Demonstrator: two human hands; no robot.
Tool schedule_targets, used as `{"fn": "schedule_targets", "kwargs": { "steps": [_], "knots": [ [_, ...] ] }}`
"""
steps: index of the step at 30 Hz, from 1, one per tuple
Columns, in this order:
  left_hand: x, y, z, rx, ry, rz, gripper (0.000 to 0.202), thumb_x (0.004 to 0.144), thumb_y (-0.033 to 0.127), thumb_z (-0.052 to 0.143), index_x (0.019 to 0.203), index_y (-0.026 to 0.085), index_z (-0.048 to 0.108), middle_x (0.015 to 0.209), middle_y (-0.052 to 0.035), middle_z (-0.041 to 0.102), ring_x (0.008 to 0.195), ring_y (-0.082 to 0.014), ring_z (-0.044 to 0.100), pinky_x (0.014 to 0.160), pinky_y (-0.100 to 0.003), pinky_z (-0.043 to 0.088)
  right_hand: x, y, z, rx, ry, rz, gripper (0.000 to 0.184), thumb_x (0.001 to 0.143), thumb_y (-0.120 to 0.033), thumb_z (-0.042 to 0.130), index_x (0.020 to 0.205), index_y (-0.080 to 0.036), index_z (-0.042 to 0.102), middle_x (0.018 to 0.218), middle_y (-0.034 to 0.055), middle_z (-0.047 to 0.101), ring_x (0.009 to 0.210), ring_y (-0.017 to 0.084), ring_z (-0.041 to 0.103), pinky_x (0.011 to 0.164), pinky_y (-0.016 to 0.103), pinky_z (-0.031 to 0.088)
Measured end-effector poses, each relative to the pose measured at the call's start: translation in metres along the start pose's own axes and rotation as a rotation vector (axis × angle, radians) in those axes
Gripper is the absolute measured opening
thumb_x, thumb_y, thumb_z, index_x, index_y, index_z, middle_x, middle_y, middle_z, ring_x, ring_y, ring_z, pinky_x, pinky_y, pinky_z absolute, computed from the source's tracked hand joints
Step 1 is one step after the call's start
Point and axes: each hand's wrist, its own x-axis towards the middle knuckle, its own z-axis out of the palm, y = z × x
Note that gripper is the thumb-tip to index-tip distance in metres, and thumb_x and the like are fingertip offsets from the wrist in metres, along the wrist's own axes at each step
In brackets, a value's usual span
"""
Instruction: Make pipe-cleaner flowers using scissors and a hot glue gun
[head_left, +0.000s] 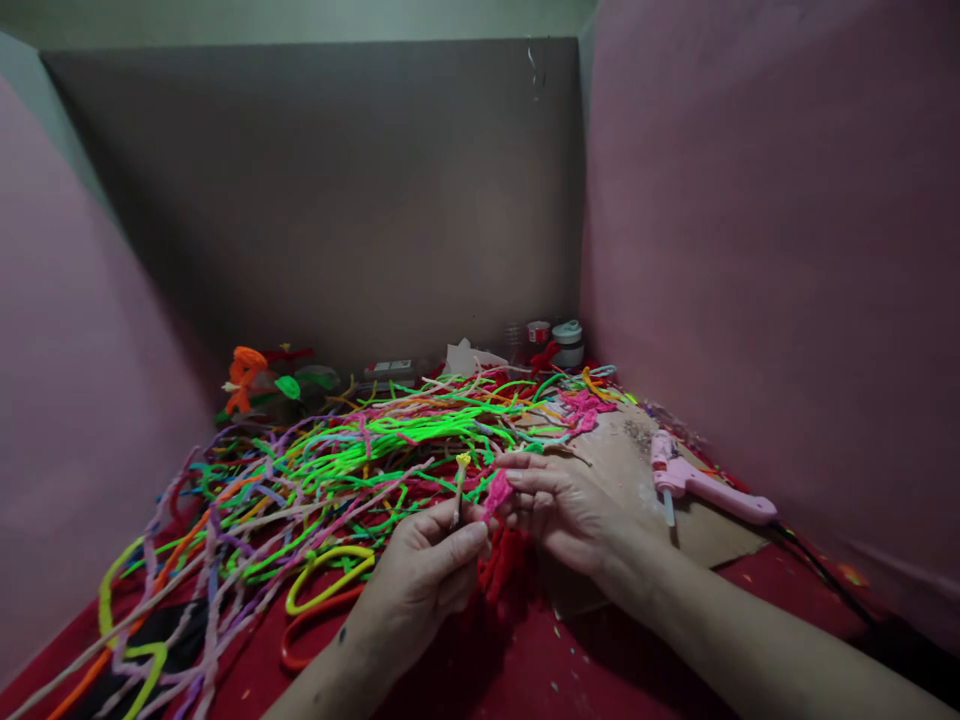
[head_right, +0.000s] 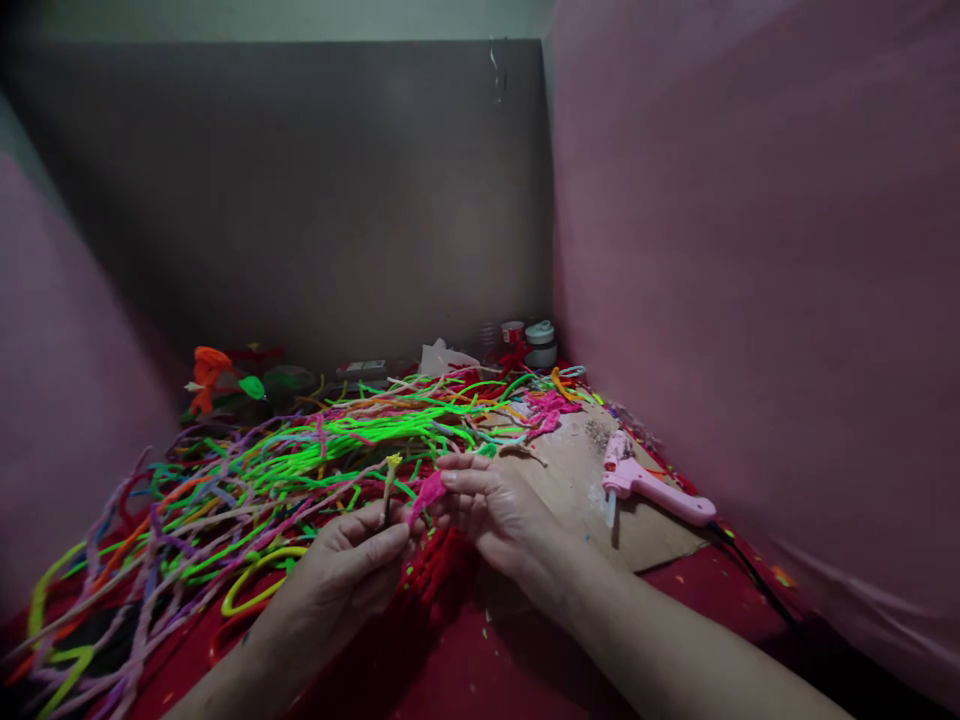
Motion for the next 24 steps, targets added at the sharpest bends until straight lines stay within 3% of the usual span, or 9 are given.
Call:
{"fn": "schedule_targets", "kwargs": {
  "steps": [2, 4, 7, 9, 11, 15, 22, 24],
  "knots": [
    [0.001, 0.001, -0.001, -0.021, 0.018, 0.014, 0.018, 0.073, 0.027, 0.066, 0.077, 0.015, 0.053, 0.050, 0.0088, 0.038, 0.035, 0.0017, 0.023, 0.037, -0.014, 0.018, -0.012, -0.015, -0.013, -0.245, 0.053, -0.034, 0.026, 0.071, -0.020, 0.060, 0.097, -0.017, 0.057, 0.075, 0.0028, 0.066, 0.059, 0.013, 0.060, 0.058, 0.026, 0.045],
    [0.003, 0.002, -0.003, -0.047, 0.054, 0.035, 0.020, 0.071, 0.026, 0.068, 0.077, 0.015, 0.052, 0.054, 0.0080, 0.042, 0.035, 0.0024, 0.024, 0.037, -0.013, 0.019, -0.026, -0.032, -0.037, -0.638, 0.164, -0.286, 0.030, 0.075, -0.025, 0.056, 0.104, -0.020, 0.054, 0.092, 0.0064, 0.066, 0.075, 0.018, 0.062, 0.066, 0.031, 0.047],
    [0.008, 0.003, -0.006, -0.077, 0.094, 0.036, 0.022, 0.070, 0.027, 0.068, 0.078, 0.016, 0.051, 0.060, 0.0071, 0.047, 0.034, 0.0033, 0.022, 0.035, -0.013, 0.016, -0.052, -0.050, -0.090, -1.460, 0.434, -0.629, 0.036, 0.076, -0.017, 0.047, 0.110, -0.019, 0.056, 0.107, 0.0106, 0.061, 0.099, 0.025, 0.055, 0.084, 0.040, 0.043],
    [0.011, 0.003, -0.007, -0.076, 0.097, 0.025, 0.023, 0.071, 0.029, 0.067, 0.080, 0.017, 0.050, 0.060, 0.0067, 0.050, 0.032, 0.0034, 0.021, 0.033, -0.012, 0.014, -0.067, -0.055, -0.127, -1.884, 0.498, -0.639, 0.039, 0.075, -0.014, 0.043, 0.113, -0.013, 0.055, 0.111, 0.0151, 0.059, 0.103, 0.030, 0.051, 0.088, 0.044, 0.040],
    [0.013, 0.002, -0.008, -0.064, 0.089, 0.012, 0.023, 0.073, 0.032, 0.065, 0.082, 0.017, 0.049, 0.060, 0.0059, 0.053, 0.030, 0.0034, 0.021, 0.032, -0.012, 0.012, -0.079, -0.056, -0.155, -2.132, 0.510, -0.547, 0.044, 0.072, -0.010, 0.042, 0.116, -0.008, 0.053, 0.105, 0.0172, 0.060, 0.097, 0.030, 0.053, 0.083, 0.043, 0.042],
    [0.014, 0.002, -0.008, -0.038, 0.060, -0.003, 0.021, 0.076, 0.032, 0.063, 0.081, 0.017, 0.049, 0.058, 0.0056, 0.053, 0.029, 0.0036, 0.022, 0.032, -0.012, 0.013, -0.084, -0.058, -0.179, -2.279, 0.451, -0.360, 0.044, 0.072, -0.007, 0.042, 0.115, -0.008, 0.052, 0.090, 0.0140, 0.061, 0.083, 0.026, 0.055, 0.074, 0.037, 0.043],
    [0.014, 0.003, -0.009, -0.057, 0.055, 0.036, 0.019, 0.075, 0.029, 0.064, 0.080, 0.015, 0.051, 0.060, 0.0046, 0.055, 0.030, 0.0037, 0.023, 0.033, -0.012, 0.014, -0.074, -0.066, -0.167, -2.244, 0.455, -0.259, 0.033, 0.066, -0.001, 0.042, 0.091, -0.012, 0.060, 0.083, 0.0105, 0.056, 0.077, 0.022, 0.054, 0.065, 0.029, 0.041],
    [0.013, 0.004, -0.009, -0.070, 0.065, 0.043, 0.019, 0.075, 0.028, 0.064, 0.081, 0.015, 0.052, 0.061, 0.0038, 0.056, 0.030, 0.0037, 0.024, 0.033, -0.013, 0.015, -0.077, -0.066, -0.165, -2.235, 0.477, -0.271, 0.033, 0.066, -0.003, 0.043, 0.093, -0.014, 0.059, 0.084, 0.0097, 0.055, 0.079, 0.022, 0.055, 0.065, 0.029, 0.042]
  ]
}}
